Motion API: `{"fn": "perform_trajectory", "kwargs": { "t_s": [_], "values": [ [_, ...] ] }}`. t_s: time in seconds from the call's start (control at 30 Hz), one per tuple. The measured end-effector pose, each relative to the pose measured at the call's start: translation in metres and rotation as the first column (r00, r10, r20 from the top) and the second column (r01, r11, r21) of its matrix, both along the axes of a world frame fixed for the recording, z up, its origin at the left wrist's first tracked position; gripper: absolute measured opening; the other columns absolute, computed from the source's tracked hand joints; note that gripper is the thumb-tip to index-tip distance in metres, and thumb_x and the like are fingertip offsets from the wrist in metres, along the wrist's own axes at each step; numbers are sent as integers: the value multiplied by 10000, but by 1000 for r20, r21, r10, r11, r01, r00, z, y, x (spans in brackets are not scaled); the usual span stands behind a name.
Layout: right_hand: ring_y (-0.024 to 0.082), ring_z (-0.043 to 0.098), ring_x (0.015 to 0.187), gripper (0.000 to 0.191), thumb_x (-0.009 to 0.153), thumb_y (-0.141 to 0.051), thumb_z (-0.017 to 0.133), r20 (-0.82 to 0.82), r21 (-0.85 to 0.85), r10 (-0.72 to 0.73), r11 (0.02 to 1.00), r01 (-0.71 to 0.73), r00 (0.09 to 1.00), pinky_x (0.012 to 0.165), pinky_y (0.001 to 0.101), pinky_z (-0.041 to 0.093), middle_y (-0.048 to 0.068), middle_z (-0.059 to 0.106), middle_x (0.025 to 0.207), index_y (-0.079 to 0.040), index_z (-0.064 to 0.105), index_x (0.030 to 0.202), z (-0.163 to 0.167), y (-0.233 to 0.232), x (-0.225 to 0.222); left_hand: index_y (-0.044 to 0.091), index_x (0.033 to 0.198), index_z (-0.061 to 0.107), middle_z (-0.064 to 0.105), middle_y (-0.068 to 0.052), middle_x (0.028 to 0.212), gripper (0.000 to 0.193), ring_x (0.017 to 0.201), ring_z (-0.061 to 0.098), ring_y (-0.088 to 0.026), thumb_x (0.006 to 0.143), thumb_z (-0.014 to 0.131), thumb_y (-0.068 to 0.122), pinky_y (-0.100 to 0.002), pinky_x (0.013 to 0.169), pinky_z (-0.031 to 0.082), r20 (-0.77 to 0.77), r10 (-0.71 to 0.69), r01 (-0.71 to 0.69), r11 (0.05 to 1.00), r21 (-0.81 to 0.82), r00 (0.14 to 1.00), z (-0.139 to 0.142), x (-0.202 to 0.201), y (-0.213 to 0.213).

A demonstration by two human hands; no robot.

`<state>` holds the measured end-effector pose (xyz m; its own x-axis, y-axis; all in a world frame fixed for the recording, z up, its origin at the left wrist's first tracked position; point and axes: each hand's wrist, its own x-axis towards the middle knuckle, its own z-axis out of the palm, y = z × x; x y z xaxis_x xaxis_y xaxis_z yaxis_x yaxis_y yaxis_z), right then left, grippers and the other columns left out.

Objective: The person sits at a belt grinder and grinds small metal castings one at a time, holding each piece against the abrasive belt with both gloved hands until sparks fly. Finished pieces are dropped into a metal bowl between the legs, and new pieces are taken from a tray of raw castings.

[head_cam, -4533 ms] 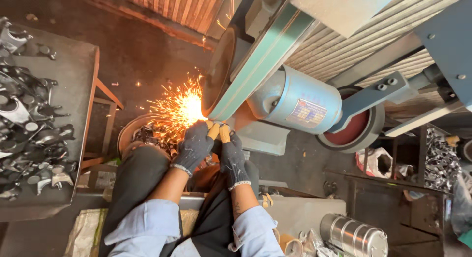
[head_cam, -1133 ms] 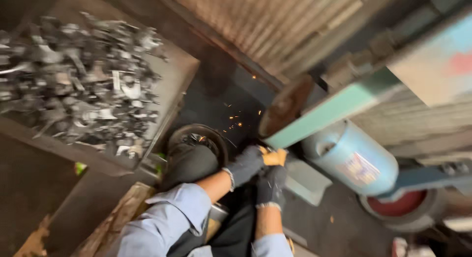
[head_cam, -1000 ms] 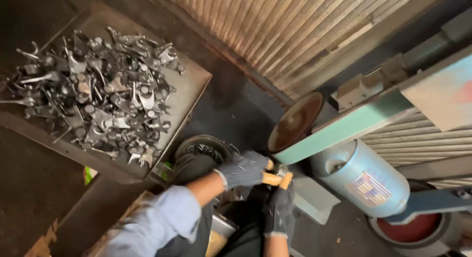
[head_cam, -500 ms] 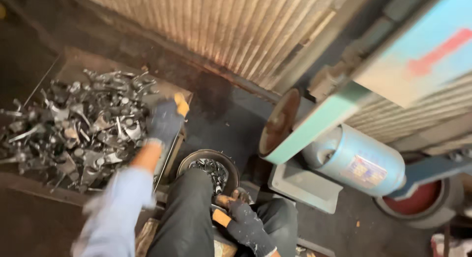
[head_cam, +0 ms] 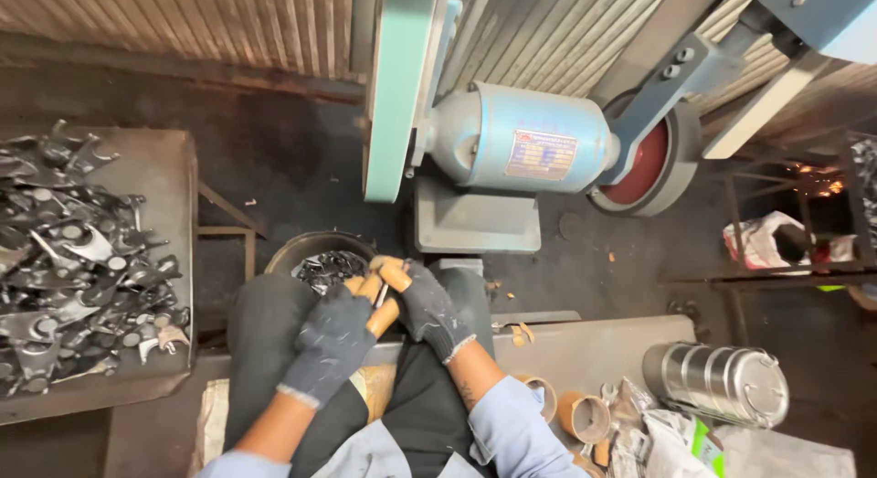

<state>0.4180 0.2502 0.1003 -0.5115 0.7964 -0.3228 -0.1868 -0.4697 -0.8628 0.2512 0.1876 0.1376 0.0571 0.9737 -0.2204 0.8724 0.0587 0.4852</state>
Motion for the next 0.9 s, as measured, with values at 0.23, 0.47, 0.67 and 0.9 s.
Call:
{"fn": "perform_trajectory", "kwargs": {
  "t_s": [0.23,0.47,0.67,0.9],
  "values": [
    [260,683,1127,366,1002,-274,540,-394,-348,-66,934,-82,917,1007,382,554,145,683,1239,-25,637,1252,-2,34,-15,125,1241,684,748,-156,1109,400,1018,726,-345,946,578,374,-459,834,570,476,186,-264,959,101,859,0,-13,58],
    [248,689,917,340,1060,-302,598,-247,-640,-545,713,288,801,826,371,583,123,714,1057,-6,645,1221,-76,95,-70,46,1187,683,723,-220,1091,364,1004,696,-407,983,572,326,-502,868,545,98,377,-379,925,-4,921,-74,27,117],
    [171,555,614,320,967,-262,665,76,-215,-266,937,276,961,507,309,405,96,700,867,-43,673,1200,-50,73,-21,-7,1204,697,709,-103,912,288,758,662,-181,995,604,167,-340,667,544,889,241,-277,951,-136,390,-97,-12,94],
    [95,568,664,299,958,-303,731,428,50,-314,944,325,848,580,273,452,4,711,821,-32,741,1083,-27,82,-39,13,1146,700,707,-46,796,254,663,629,-105,1003,583,188,-288,607,503,801,489,-401,849,-345,346,-121,0,124]
  ]
}}
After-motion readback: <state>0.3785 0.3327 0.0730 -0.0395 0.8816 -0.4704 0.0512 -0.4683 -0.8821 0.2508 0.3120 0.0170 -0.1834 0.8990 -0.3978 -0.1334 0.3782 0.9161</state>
